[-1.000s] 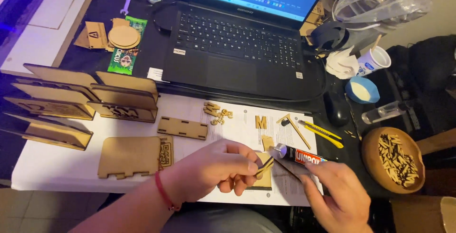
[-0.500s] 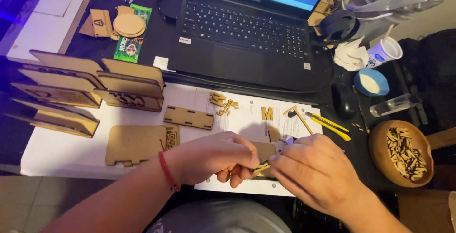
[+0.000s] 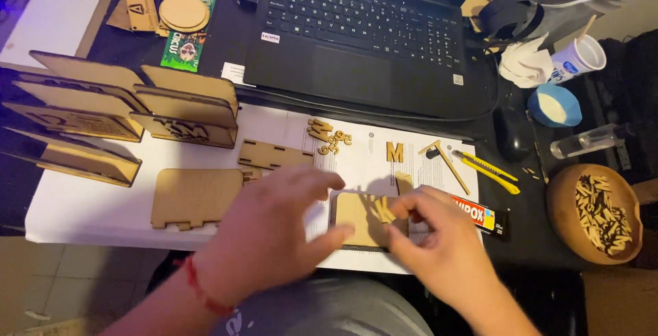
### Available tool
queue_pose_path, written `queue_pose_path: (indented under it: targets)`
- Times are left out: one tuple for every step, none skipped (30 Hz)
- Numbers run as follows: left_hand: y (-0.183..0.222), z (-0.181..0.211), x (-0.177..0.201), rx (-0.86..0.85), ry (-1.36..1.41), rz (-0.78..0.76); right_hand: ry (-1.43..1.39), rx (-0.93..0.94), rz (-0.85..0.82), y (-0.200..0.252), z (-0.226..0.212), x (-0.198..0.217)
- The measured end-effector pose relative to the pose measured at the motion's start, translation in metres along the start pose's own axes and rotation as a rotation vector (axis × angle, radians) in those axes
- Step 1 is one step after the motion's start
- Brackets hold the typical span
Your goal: Gluing laser-cut wooden letters onto wooden panels to assemble or decorate a box.
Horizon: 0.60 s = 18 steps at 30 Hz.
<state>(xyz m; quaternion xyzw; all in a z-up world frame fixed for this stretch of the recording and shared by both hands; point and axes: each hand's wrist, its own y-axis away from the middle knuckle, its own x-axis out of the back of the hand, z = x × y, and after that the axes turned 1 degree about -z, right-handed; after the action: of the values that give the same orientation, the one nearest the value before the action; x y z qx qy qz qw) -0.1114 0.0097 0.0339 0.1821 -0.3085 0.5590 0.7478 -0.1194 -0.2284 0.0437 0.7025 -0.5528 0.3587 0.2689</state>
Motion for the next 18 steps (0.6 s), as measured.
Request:
queue_pose_path:
  targets:
    - [0.006, -0.002, -0.006, -0.141, -0.056, 0.018, 0.041, -0.091, -0.048, 0.000, -0.002, -0.005]
    - [0.012, -0.004, -0.012, -0.283, -0.112, 0.035, 0.082, -0.182, -0.096, 0.000, -0.005, -0.009]
    - [0.013, -0.006, -0.016, -0.282, -0.110, 0.032, 0.081, -0.185, -0.097, -0.002, -0.009, -0.011]
    - [0.015, -0.007, -0.020, -0.313, -0.133, 0.053, 0.150, -0.222, -0.115, -0.004, -0.014, -0.013]
    - [0.016, -0.009, -0.024, -0.345, -0.156, 0.074, 0.219, -0.260, -0.133, -0.005, -0.019, -0.015]
    - [0.015, -0.010, -0.025, -0.345, -0.154, 0.071, 0.219, -0.263, -0.134, -0.005, -0.017, -0.018]
    - [0.015, -0.011, -0.027, -0.354, -0.173, 0.060, 0.248, -0.246, -0.133, -0.005, -0.016, -0.021]
    - [0.014, -0.013, -0.029, -0.363, -0.192, 0.050, 0.278, -0.228, -0.132, -0.005, -0.014, -0.024]
    - [0.014, -0.015, -0.030, -0.364, -0.191, 0.046, 0.277, -0.231, -0.133, -0.006, -0.016, -0.025]
    - [0.014, -0.016, -0.031, -0.376, -0.196, 0.051, 0.287, -0.250, -0.128, -0.006, -0.017, -0.026]
    - [0.013, -0.018, -0.032, -0.389, -0.201, 0.056, 0.297, -0.269, -0.123, -0.007, -0.019, -0.027]
    - [0.012, -0.019, -0.033, -0.391, -0.200, 0.053, 0.297, -0.272, -0.122, -0.007, -0.018, -0.027]
    - [0.012, -0.021, -0.034, -0.404, -0.198, 0.053, 0.291, -0.261, -0.122, -0.007, -0.018, -0.028]
    - [0.011, -0.022, -0.034, -0.416, -0.196, 0.053, 0.286, -0.250, -0.122, -0.007, -0.017, -0.028]
    - [0.011, -0.023, -0.035, -0.417, -0.194, 0.050, 0.285, -0.254, -0.122, -0.007, -0.017, -0.028]
    - [0.010, -0.023, -0.035, -0.416, -0.199, 0.046, 0.277, -0.254, -0.116, -0.007, -0.017, -0.029]
    - [0.009, -0.023, -0.035, -0.414, -0.204, 0.044, 0.270, -0.253, -0.111, -0.008, -0.017, -0.029]
    - [0.009, -0.024, -0.037, -0.413, -0.203, 0.042, 0.269, -0.255, -0.112, -0.007, -0.016, -0.028]
